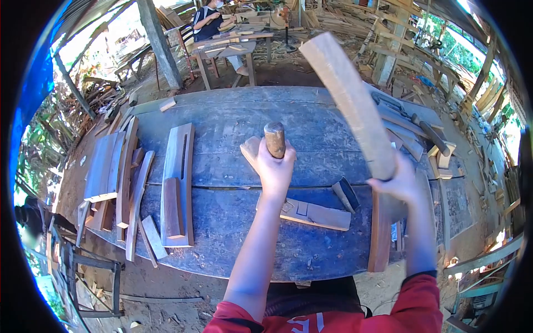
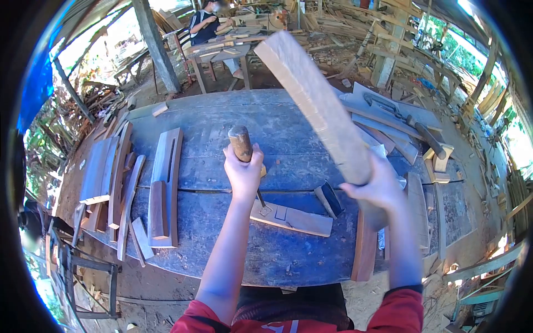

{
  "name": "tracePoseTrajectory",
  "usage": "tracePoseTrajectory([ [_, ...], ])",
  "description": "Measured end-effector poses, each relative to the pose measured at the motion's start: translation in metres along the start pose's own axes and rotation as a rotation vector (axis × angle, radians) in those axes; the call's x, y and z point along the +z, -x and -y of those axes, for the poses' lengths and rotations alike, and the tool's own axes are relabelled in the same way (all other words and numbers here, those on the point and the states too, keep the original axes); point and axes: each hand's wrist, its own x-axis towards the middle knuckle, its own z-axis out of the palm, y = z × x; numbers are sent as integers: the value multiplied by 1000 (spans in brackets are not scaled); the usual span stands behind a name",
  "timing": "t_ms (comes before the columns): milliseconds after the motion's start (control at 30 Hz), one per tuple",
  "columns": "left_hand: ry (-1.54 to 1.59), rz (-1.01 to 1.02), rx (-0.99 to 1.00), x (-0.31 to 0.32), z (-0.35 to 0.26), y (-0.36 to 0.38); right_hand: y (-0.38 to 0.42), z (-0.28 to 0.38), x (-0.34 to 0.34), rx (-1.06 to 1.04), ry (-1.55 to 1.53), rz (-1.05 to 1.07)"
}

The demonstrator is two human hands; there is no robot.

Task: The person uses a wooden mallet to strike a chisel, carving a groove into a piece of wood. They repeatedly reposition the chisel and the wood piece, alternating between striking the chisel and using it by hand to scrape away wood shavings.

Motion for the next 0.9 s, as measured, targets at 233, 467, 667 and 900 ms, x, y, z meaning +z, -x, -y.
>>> tracePoseTrajectory([
  [233, -83, -19, 92, -3, 5, 0, 3, 73, -86, 53, 781, 341],
  [467, -55, -9, 55, -3, 3, 1, 6, 70, -80, -267, 479, 73],
  [667, -22, -48, 85, -6, 10, 4, 3, 60, -70, -59, -7, -210],
  [900, -27, -47, 112, -8, 7, 5, -3, 59, -57, -221, 450, 210],
])
